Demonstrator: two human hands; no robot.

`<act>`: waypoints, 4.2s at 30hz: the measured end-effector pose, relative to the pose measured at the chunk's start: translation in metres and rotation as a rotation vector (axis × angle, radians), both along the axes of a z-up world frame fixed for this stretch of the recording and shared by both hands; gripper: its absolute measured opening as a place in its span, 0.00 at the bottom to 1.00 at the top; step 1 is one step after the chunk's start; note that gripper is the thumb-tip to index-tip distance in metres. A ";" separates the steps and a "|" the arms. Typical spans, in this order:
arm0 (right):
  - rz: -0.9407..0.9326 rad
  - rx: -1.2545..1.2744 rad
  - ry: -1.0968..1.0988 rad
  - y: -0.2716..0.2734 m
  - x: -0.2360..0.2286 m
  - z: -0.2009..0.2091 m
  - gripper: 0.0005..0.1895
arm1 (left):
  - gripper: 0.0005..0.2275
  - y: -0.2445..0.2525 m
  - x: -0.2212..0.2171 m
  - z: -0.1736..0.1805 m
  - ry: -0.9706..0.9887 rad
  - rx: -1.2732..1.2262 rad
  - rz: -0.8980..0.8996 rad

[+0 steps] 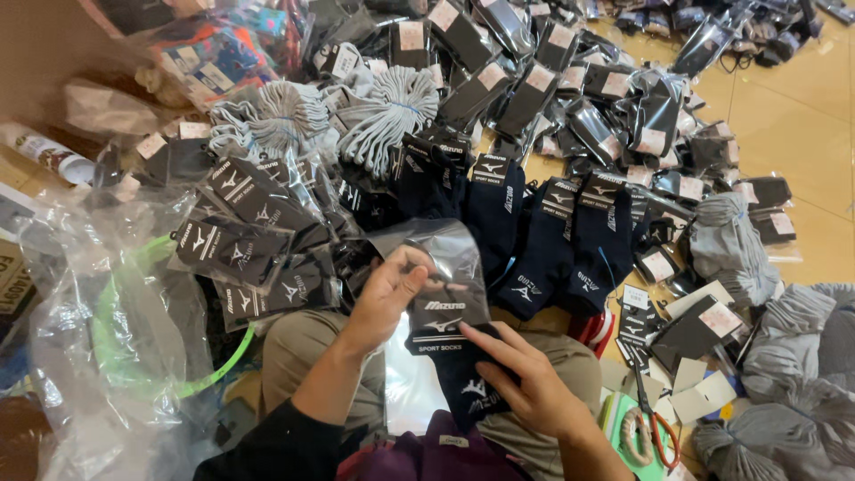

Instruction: The person sits on the floor surrounded by piles of socks and packaging materials. They repeatedly pick up a pair of dark-colored socks, place them into a clear plastic bag, and then set the packaged item aside.

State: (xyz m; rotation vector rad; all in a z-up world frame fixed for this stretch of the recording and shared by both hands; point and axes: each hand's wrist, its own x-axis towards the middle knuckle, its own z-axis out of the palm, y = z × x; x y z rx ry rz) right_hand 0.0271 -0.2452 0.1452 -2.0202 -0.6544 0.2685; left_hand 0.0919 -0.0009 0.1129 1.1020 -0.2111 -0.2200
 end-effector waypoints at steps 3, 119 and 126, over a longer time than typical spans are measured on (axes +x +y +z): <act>-0.019 0.129 -0.055 0.010 0.002 -0.004 0.24 | 0.15 -0.016 -0.012 0.030 -0.181 -0.270 -0.110; -0.251 0.285 0.151 0.000 0.070 -0.066 0.05 | 0.20 -0.041 -0.029 -0.078 -0.014 0.360 0.022; -0.596 0.162 -0.207 -0.091 0.092 -0.050 0.03 | 0.06 -0.037 -0.068 -0.074 0.268 0.334 -0.283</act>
